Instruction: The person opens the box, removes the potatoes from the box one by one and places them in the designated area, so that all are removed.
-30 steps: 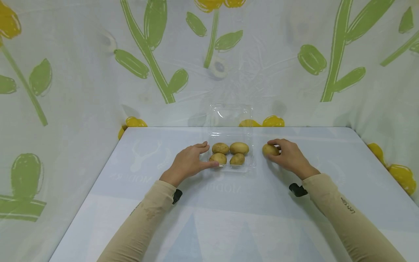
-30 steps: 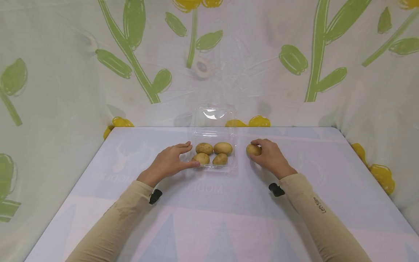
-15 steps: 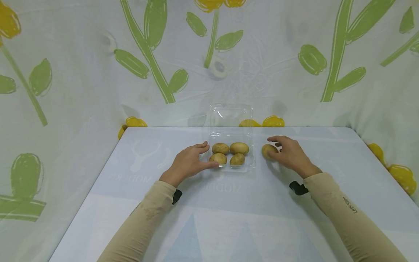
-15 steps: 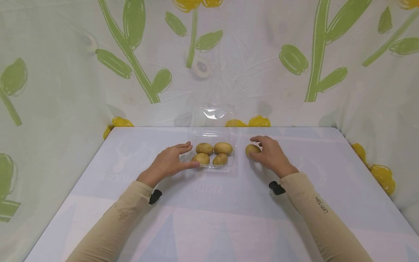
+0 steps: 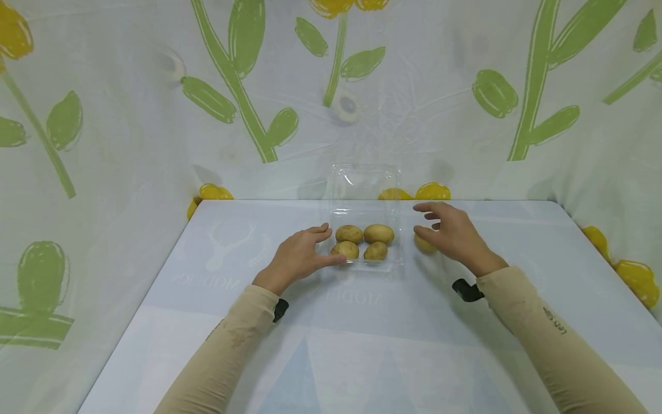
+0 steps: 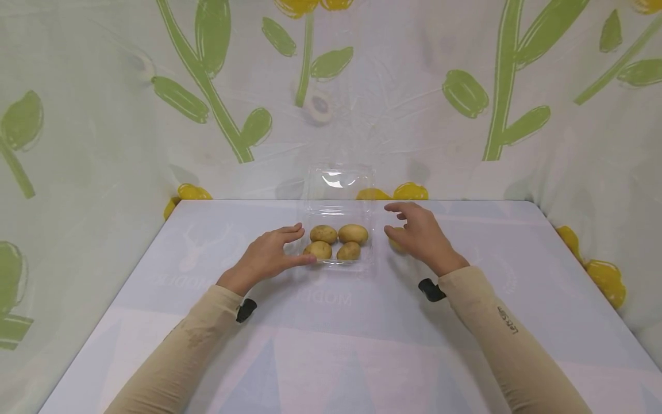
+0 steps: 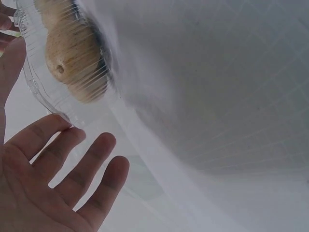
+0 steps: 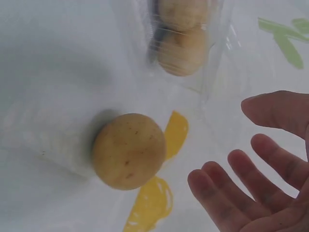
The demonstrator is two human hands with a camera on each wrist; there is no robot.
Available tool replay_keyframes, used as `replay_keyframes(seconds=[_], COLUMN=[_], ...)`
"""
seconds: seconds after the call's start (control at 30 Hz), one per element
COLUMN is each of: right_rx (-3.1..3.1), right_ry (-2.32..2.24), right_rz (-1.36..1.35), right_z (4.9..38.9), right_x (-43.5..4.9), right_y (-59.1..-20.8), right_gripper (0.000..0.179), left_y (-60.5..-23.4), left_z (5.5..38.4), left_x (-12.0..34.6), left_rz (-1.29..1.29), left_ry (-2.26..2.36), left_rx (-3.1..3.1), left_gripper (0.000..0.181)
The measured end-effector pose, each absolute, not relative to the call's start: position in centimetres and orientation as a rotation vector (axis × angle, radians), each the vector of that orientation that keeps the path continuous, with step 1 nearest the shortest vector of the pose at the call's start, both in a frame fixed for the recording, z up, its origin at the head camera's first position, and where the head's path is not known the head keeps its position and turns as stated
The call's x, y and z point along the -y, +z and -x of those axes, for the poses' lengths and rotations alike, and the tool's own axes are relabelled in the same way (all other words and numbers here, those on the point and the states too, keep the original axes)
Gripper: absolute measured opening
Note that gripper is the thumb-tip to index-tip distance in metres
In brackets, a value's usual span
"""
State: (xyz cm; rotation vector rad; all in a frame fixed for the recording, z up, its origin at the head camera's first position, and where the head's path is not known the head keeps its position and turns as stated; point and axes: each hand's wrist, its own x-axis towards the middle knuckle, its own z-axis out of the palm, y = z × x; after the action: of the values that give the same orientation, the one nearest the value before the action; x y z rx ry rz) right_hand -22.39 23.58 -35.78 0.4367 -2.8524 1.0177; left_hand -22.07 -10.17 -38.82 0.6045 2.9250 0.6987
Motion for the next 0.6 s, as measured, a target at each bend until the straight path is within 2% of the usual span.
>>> replay_keyframes(seconds=[0.17,0.43,0.6], right_rx=[2.79,2.636,2.669], right_ry=[1.079,1.067,1.039], right_rz=[-0.569,-0.96,-1.064], right_z=[22.7,23.2,23.5], right_x=[-22.7,-20.9,-19.7], right_y=[-35.7,-36.1,-36.5], right_gripper=[0.044,0.05,0.053], left_y=[-38.7,-38.8,-38.7], left_z=[22.1,22.2,22.1], left_x=[10.2,10.2,10.1], left_rz=[-0.591,-0.604,-0.585], left_ry=[0.681,0.677,0.658], left_rx=[-2.928,-2.928,-2.923], left_gripper=[0.087,0.089,0.091])
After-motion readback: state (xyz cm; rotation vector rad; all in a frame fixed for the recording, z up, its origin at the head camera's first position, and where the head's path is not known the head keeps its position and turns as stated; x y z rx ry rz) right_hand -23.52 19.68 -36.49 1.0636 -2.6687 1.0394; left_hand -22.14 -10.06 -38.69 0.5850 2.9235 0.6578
